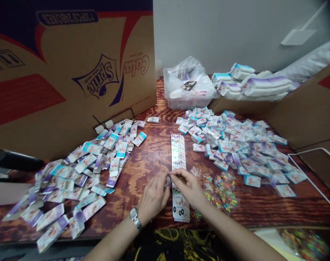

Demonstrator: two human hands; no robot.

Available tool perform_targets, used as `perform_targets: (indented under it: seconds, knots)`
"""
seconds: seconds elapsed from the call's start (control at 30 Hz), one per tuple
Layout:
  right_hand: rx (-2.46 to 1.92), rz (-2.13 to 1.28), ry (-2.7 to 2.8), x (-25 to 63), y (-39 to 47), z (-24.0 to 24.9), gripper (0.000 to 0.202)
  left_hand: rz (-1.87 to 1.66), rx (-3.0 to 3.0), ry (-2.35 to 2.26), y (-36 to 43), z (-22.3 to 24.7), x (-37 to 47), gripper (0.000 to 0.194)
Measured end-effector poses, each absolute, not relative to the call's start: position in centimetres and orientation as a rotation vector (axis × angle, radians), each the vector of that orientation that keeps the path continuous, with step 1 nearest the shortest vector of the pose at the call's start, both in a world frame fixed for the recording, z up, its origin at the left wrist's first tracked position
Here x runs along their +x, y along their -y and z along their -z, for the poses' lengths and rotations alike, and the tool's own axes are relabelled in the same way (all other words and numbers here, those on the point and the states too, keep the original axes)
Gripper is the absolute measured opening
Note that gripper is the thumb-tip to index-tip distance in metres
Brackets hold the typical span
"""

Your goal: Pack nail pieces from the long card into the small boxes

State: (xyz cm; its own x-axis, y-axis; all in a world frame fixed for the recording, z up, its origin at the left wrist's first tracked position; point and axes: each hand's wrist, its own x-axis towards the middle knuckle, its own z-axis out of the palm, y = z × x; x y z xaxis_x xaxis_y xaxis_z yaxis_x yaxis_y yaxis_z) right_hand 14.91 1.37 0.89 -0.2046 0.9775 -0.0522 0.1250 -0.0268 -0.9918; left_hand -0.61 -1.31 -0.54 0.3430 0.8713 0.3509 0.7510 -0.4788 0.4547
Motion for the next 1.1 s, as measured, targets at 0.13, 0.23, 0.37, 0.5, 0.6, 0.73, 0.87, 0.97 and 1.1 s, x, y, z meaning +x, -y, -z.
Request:
perform_targets:
  seconds: [0.13, 0.23, 0.37, 0.5, 0.6, 0.73, 0.87, 0.97, 1.1]
  knots:
    - [-1.292, -1.347, 1.342, 14.7, -1.7, -0.8, 0.014, -0.823, 2.363, -1.555, 1.4, 0.7, -0.3, 0.057]
    - [-1.343, -1.174, 1.513, 14.7, -1.7, -1.1, 0.013, -0.803, 2.399, -1.588, 1.5, 1.1, -0.1, 0.058]
    - [-1.322, -0.951, 1.730, 14.4, -1.1, -1.9, 0.019, -0.765, 2.505, -1.642, 1.7, 1.7, 0.2, 0.061]
    - [-1.281, -0.885, 1.730, 13.9, -0.1, -2.0, 0.025, -0.709, 2.522, -1.732, 1.8, 1.7, 0.6, 0.063]
    - [-1.302, -0.941, 1.577, 13.8, 0.3, -1.3, 0.026, -0.689, 2.510, -1.753, 1.7, 1.6, 0.7, 0.064]
    - [-1.303, -1.145, 1.299, 13.8, 0.1, -0.5, 0.026, -0.601, 2.576, -1.717, 1.6, 1.8, 0.6, 0.064]
    - [-1.315, -1.163, 1.268, 13.8, 0.1, -0.3, 0.025, -0.491, 2.605, -1.715, 1.7, 1.8, 0.4, 0.064]
    - [-1.363, -1.044, 1.363, 13.8, 0.6, -0.2, 0.023, -0.461, 2.621, -1.716, 1.8, 1.5, 0.4, 0.065]
    - [-1.371, -0.891, 1.509, 13.6, 1.7, 0.0, 0.022, -0.474, 2.625, -1.739, 1.8, 1.1, 0.5, 0.067]
